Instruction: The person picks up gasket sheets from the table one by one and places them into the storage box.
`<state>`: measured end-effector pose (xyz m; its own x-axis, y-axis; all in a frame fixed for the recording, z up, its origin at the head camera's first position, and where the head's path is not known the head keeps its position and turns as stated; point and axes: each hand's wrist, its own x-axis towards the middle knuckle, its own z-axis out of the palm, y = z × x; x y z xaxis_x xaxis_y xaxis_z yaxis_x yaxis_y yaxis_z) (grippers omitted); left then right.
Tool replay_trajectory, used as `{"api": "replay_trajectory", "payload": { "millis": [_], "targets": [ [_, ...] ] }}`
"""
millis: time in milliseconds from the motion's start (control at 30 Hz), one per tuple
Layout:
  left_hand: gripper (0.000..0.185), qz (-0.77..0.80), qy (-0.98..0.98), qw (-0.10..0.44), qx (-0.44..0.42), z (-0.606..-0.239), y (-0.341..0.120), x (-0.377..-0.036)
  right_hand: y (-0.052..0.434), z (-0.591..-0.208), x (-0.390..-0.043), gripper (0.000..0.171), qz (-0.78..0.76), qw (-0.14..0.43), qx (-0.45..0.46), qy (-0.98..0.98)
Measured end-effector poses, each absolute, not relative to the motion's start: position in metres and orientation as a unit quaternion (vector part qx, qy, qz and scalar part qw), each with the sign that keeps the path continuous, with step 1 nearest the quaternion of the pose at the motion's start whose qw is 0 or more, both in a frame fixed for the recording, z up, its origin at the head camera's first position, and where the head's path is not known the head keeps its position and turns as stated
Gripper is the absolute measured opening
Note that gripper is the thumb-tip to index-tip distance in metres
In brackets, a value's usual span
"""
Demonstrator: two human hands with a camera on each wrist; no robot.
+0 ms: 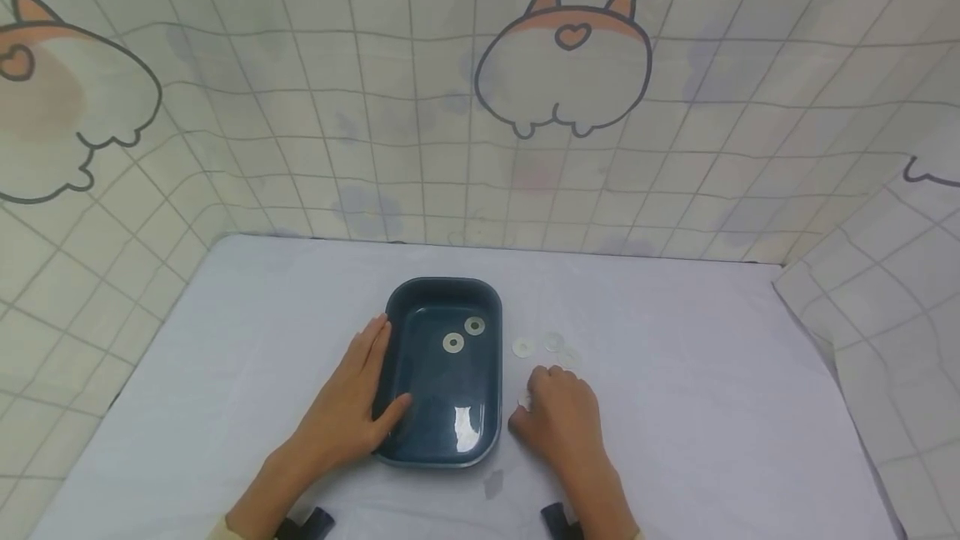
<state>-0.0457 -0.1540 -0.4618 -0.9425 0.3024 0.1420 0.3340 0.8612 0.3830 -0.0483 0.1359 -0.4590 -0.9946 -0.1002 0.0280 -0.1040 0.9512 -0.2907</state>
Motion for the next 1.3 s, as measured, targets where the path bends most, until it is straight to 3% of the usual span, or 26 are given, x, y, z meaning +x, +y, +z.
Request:
{"api": "replay_trajectory", "payload": {
  "millis": [800,1300],
  "targets": [
    [0.099,-0.206,-0.964,0.034,-0.162,-0.462,-0.152,-0.046,0.151,-0.458,-0.051,0.02,0.194,-0.022,0.076,-0.978],
    [0.098,-0.206,-0.965,0.036,-0.16,-0.461,-0.153,-0.045,0.15,-0.455,-0.051,0.017,0.175,0.059,0.136,-0.973]
  ]
}}
